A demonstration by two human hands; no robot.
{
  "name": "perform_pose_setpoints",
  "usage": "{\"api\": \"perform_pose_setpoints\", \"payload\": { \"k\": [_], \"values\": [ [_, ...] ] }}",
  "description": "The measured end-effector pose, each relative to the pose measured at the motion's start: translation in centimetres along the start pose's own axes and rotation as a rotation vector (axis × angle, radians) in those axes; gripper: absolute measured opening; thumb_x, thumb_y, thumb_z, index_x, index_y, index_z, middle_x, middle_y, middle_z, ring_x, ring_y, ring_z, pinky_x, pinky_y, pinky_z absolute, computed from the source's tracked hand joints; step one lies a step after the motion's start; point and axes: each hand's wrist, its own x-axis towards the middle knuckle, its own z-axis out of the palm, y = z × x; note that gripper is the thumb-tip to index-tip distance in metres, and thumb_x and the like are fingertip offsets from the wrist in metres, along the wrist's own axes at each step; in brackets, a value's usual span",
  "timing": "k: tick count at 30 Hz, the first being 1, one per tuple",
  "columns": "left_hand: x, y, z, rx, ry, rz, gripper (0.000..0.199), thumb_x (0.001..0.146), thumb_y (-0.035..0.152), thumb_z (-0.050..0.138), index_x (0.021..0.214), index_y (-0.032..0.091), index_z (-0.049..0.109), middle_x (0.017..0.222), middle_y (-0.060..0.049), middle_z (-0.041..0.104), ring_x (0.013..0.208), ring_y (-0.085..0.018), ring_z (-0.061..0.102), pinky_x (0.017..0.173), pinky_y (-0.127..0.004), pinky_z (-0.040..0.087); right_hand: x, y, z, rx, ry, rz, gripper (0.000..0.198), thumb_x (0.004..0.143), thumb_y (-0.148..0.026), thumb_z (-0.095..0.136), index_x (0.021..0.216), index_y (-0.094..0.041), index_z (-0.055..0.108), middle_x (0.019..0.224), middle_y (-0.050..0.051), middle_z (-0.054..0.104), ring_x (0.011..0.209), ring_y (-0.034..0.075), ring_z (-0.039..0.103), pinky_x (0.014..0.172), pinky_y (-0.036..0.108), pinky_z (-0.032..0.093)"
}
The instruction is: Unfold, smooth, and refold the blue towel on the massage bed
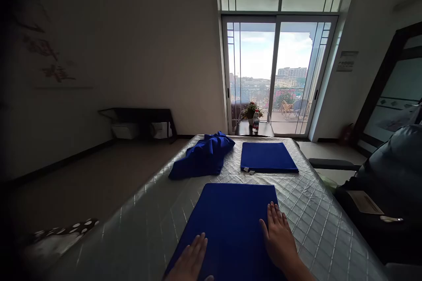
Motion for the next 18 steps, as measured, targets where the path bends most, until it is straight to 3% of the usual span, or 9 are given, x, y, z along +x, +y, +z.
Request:
{"api": "perform_pose_setpoints", "payload": {
  "k": [4, 7, 10, 14, 18],
  "values": [
    [6.4, 3.6, -1.6, -0.201, -0.22, 0.237, 0.08, 0.103, 0.06, 0.037, 0.164, 0.022, 0.001, 0.159, -0.011, 0.045, 0.144, -0.027, 0.049, 0.114, -0.038, 0.047, -0.1, 0.4, 0.3, -0.026, 0.026, -0.009, 0.067, 0.104, -0.045, 0.021, 0.16, -0.006, 0.027, 0.169, 0.013, 0.022, 0.157, 0.023, 0.015, 0.128, 0.046, 0.018],
    [11.9, 7.0, -2.2, -0.342, -0.351, 0.237, 0.067, 0.106, 0.055, 0.031, 0.163, 0.02, 0.024, 0.163, -0.009, 0.04, 0.15, -0.024, 0.038, 0.122, -0.04, 0.038, 0.0, 0.7, 0.3, -0.078, 0.014, -0.083, 0.061, 0.104, -0.037, 0.022, 0.157, -0.009, 0.036, 0.168, 0.013, 0.024, 0.157, 0.024, 0.017, 0.128, 0.047, 0.02],
    [15.4, 9.1, -1.1, -0.402, -0.354, 0.215, 0.065, 0.108, 0.052, 0.027, 0.162, 0.016, 0.027, 0.166, -0.01, 0.033, 0.155, -0.022, 0.026, 0.127, -0.041, 0.03, 0.0, 0.9, 0.4, -0.095, 0.016, -0.116, 0.06, 0.103, -0.033, 0.023, 0.157, -0.009, 0.037, 0.167, 0.012, 0.023, 0.156, 0.025, 0.018, 0.127, 0.048, 0.021],
    [16.2, 8.6, 1.4, -0.378, -0.39, 0.144, 0.069, 0.107, 0.054, 0.024, 0.161, 0.011, 0.026, 0.167, -0.014, 0.029, 0.156, -0.025, 0.022, 0.127, -0.044, 0.029, 0.0, 0.8, 0.3, -0.035, 0.029, -0.05, 0.064, 0.103, -0.037, 0.02, 0.158, -0.007, 0.032, 0.167, 0.012, 0.025, 0.157, 0.023, 0.019, 0.128, 0.047, 0.021],
    [15.0, 4.9, 1.6, -0.351, -0.445, 0.068, 0.071, 0.106, 0.058, 0.021, 0.161, 0.013, 0.027, 0.167, -0.013, 0.029, 0.156, -0.026, 0.024, 0.127, -0.046, 0.028, 0.0, 0.5, 0.1, -0.001, 0.028, -0.046, 0.065, 0.102, -0.04, 0.022, 0.159, -0.009, 0.033, 0.167, 0.011, 0.027, 0.157, 0.024, 0.017, 0.128, 0.048, 0.019]
  ]
}}
